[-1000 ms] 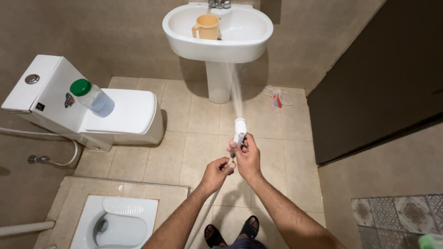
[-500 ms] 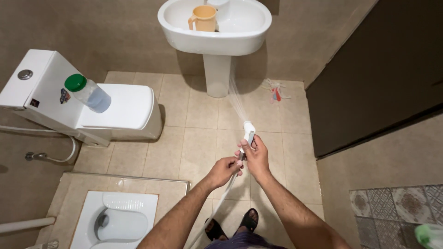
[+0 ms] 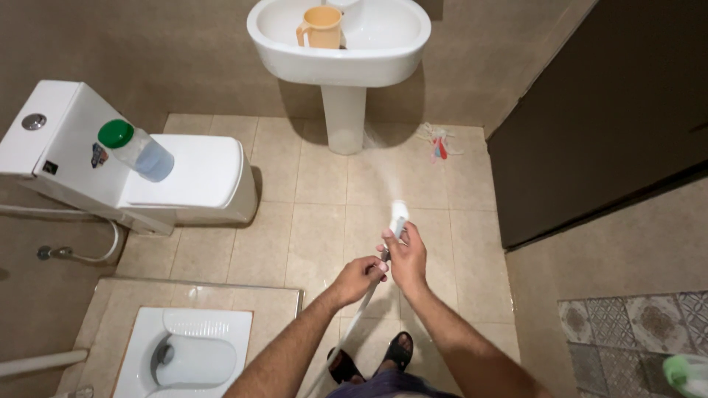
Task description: Wiping a bathroom wall with a cloth and testing the water flow of a handheld bidet sprayer.
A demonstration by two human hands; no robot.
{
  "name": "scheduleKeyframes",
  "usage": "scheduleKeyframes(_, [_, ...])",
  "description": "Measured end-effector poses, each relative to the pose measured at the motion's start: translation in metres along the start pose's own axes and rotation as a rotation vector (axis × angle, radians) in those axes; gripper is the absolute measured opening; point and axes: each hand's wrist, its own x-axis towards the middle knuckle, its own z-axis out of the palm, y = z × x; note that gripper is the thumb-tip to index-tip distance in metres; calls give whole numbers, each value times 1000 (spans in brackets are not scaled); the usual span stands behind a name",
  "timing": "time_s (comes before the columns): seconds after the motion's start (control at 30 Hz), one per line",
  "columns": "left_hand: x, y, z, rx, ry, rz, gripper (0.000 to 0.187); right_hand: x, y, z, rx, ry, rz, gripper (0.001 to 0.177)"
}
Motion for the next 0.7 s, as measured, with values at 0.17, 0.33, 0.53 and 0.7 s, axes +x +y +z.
scheduleKeyframes(0.17, [-1, 10, 6, 163, 64, -6, 28, -6, -6, 4, -67, 154, -52, 47])
scheduleKeyframes(0.33, [8, -2, 12, 148, 49, -11, 24, -9, -11, -1, -90, 59, -52, 45])
scheduleKeyframes(0.53, [7, 0, 16, 93, 10, -6, 22, -2, -1, -9, -114, 112, 47, 45])
scheduleKeyframes(0.7, [2, 8, 17, 141, -14, -73, 25, -4, 0, -17, -33, 137, 88, 45])
